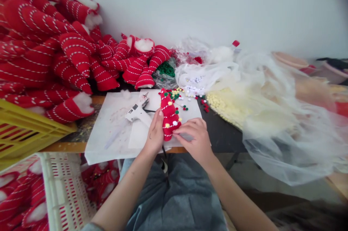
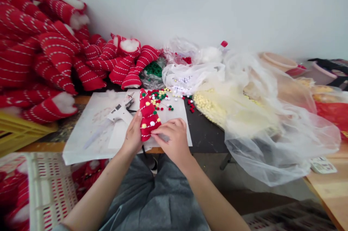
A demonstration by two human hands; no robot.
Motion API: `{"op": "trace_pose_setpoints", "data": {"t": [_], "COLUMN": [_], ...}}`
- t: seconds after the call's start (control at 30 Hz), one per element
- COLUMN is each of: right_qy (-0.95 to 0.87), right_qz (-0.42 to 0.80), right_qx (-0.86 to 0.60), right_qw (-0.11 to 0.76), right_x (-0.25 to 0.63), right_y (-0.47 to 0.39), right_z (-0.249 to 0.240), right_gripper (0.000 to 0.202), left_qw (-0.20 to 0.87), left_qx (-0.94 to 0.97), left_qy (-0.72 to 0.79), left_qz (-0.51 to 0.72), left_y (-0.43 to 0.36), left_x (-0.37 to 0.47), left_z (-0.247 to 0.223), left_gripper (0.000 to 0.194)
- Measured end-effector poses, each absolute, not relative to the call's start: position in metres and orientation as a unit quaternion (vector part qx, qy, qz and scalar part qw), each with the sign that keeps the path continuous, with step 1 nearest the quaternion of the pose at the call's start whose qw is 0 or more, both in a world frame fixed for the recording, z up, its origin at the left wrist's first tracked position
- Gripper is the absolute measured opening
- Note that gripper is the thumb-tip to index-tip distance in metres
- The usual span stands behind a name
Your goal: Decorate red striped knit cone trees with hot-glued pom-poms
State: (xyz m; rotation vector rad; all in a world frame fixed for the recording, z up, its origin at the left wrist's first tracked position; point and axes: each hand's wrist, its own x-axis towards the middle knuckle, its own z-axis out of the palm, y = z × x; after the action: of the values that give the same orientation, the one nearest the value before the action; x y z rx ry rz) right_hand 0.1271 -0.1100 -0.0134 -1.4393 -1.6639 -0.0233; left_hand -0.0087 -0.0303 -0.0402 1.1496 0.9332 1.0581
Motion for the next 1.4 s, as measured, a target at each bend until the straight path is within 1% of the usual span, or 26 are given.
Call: {"op": "trace_pose_setpoints", "data": {"t": [0.17, 0.23, 0.33, 0.4, 0.5, 0.7, 0.97, 1.17, 1.4], "right_qy": [-0.670, -0.669, -0.664, -0.626, -0.560, -0.528, -0.529, -0.523, -0.532], "right_qz": [-0.076, -0.080, -0.016, 0.029, 0.041, 0.095, 0.120, 0.143, 0.134], "right_qx": [-0.585, -0.577, -0.565, -0.573, -0.605, -0.627, -0.625, -0.627, -0.618], "right_qw": [0.451, 0.461, 0.490, 0.529, 0.565, 0.565, 0.561, 0.559, 0.563], "right_x": [0.119, 0.121, 0.132, 0.142, 0.150, 0.149, 0.149, 0.142, 0.135], "right_y": [-0.104, -0.107, -0.118, -0.124, -0.122, -0.093, -0.086, -0.081, -0.075], "right_z": [-0.022, -0.020, -0.011, -0.004, 0.004, 0.005, -0.001, -0.002, -0.002], "right_gripper": [0.011, 0.010, 0.007, 0.010, 0.012, 0.014, 0.012, 0.012, 0.012], "left_qw": [0.602, 0.603, 0.625, 0.637, 0.631, 0.633, 0.604, 0.622, 0.646], "left_qx": [0.498, 0.494, 0.471, 0.471, 0.500, 0.506, 0.535, 0.527, 0.527], "left_qy": [0.421, 0.422, 0.417, 0.402, 0.376, 0.357, 0.358, 0.357, 0.337], "left_qz": [0.460, 0.463, 0.462, 0.458, 0.459, 0.464, 0.471, 0.456, 0.437], "left_y": [-0.030, -0.030, -0.028, -0.029, -0.030, -0.031, -0.031, -0.032, -0.031], "left_x": [-0.008, -0.009, -0.009, -0.008, -0.007, -0.006, -0.006, -0.007, -0.009], "left_z": [-0.040, -0.043, -0.045, -0.042, -0.034, -0.031, -0.030, -0.029, -0.032], "left_gripper": [0.059, 0.060, 0.062, 0.061, 0.055, 0.057, 0.058, 0.059, 0.061]}}
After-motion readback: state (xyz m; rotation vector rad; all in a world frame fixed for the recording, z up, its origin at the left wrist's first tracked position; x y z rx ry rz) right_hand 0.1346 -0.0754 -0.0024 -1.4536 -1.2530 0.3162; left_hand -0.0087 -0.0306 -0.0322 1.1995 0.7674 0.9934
